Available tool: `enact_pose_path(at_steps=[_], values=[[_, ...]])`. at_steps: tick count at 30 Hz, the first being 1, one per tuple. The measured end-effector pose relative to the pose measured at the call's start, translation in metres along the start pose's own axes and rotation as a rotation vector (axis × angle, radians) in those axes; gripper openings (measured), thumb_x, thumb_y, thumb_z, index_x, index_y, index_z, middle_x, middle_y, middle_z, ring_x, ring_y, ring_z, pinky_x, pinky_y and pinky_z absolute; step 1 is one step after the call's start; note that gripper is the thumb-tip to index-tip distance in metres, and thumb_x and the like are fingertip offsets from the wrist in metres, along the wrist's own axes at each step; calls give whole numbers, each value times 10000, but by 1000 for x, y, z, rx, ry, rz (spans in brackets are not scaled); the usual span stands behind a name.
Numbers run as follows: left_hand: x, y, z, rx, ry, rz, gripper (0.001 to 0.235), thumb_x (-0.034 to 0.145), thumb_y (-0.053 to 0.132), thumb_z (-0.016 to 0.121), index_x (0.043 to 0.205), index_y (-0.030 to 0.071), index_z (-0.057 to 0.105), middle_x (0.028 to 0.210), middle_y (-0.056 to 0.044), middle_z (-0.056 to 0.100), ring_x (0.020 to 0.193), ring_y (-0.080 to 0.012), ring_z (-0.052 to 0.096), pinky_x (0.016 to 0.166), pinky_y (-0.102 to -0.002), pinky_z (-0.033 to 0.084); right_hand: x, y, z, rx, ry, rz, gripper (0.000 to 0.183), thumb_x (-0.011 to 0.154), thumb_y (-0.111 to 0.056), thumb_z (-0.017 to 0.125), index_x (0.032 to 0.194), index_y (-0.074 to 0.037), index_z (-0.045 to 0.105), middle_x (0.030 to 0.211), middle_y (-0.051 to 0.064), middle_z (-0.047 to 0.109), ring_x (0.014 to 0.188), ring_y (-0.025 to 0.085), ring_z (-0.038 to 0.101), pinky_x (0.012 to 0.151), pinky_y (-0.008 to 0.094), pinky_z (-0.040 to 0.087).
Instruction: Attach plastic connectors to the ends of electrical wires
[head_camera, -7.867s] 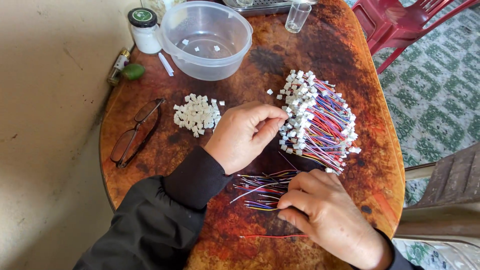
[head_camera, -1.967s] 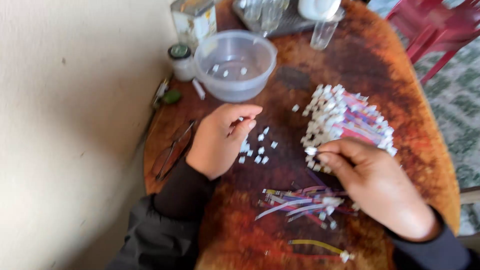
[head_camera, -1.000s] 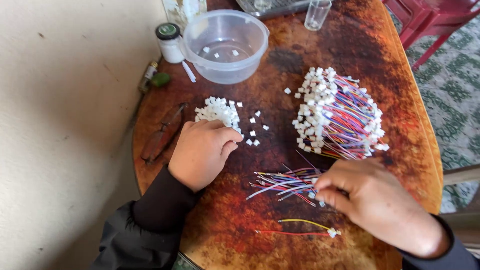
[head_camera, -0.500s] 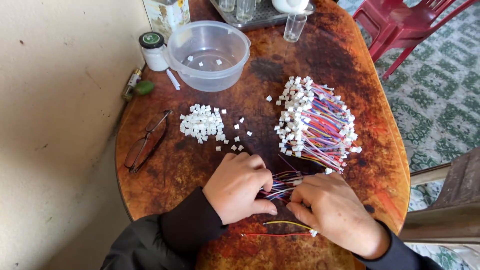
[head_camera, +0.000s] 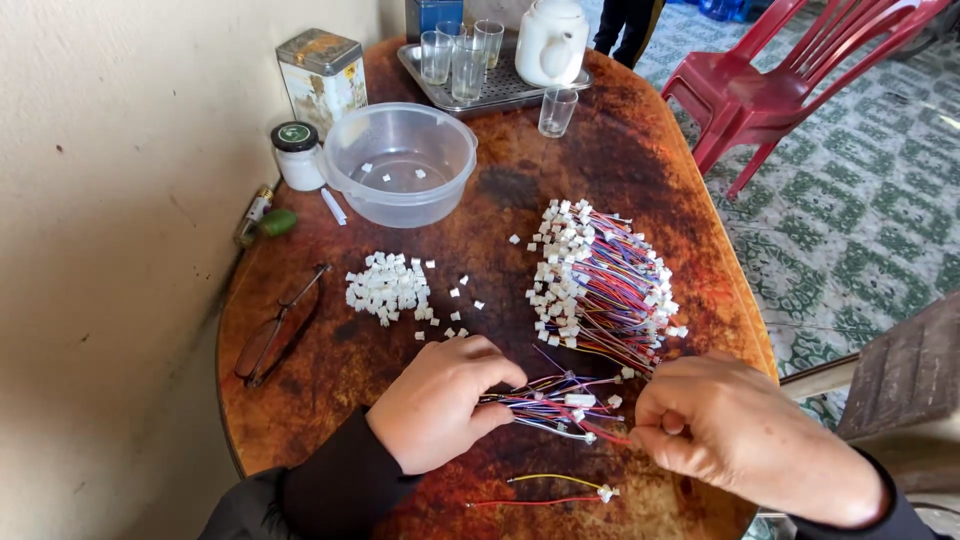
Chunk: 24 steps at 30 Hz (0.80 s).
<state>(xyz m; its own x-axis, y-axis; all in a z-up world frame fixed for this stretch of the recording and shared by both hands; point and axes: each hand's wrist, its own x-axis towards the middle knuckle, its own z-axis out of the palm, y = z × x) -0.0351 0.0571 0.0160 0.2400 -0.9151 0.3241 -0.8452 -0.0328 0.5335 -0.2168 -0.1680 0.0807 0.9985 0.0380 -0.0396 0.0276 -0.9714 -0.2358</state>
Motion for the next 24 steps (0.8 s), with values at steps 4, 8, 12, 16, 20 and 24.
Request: enact_pose_path(at_steps=[4,8,12,16,20,24], values=[[2,14,-11,-187,-14,-22,510,790,334,748,1219,86,629,1050,-104,697,865,-259,693,739,-378,526,5,8,1,85,32,27,179,796,-361,704,660,-258,648,610,-101,628,629,142,602,634,290,449],[7,15,-10,-273,83,2,256,814,272,737,1022,125,708,864,-19,750,729,-172,710,667,-300,516,8,7,1,101,45,8,192,808,-393,710,673,-267,661,628,-114,675,632,142,623,629,295,457],[10,17,-15,-277,99,-68,82,852,189,687,892,147,744,823,10,767,699,-138,706,658,-277,516,12,5,-3,126,119,0,194,794,-369,726,650,-259,657,557,-101,637,539,141,604,556,304,449],[14,14,-7,-448,155,-315,81,843,200,699,864,159,766,765,69,754,654,-37,618,631,-216,477,18,11,5,511,336,157,208,812,-299,707,917,-122,735,795,-23,720,690,90,655,623,234,517],[12,8,0,-1034,126,-555,99,865,94,698,935,41,746,775,-75,701,657,-122,597,627,-233,516,29,4,22,1159,352,25,486,879,-192,608,1328,-7,580,984,91,680,871,164,618,818,276,476],[11,4,14,-1441,-11,-569,106,880,59,681,968,1,668,813,-137,674,593,-145,570,601,-260,509,42,-13,33,1169,234,-45,411,908,-210,573,1259,-11,653,1189,78,666,1001,170,659,909,288,488]])
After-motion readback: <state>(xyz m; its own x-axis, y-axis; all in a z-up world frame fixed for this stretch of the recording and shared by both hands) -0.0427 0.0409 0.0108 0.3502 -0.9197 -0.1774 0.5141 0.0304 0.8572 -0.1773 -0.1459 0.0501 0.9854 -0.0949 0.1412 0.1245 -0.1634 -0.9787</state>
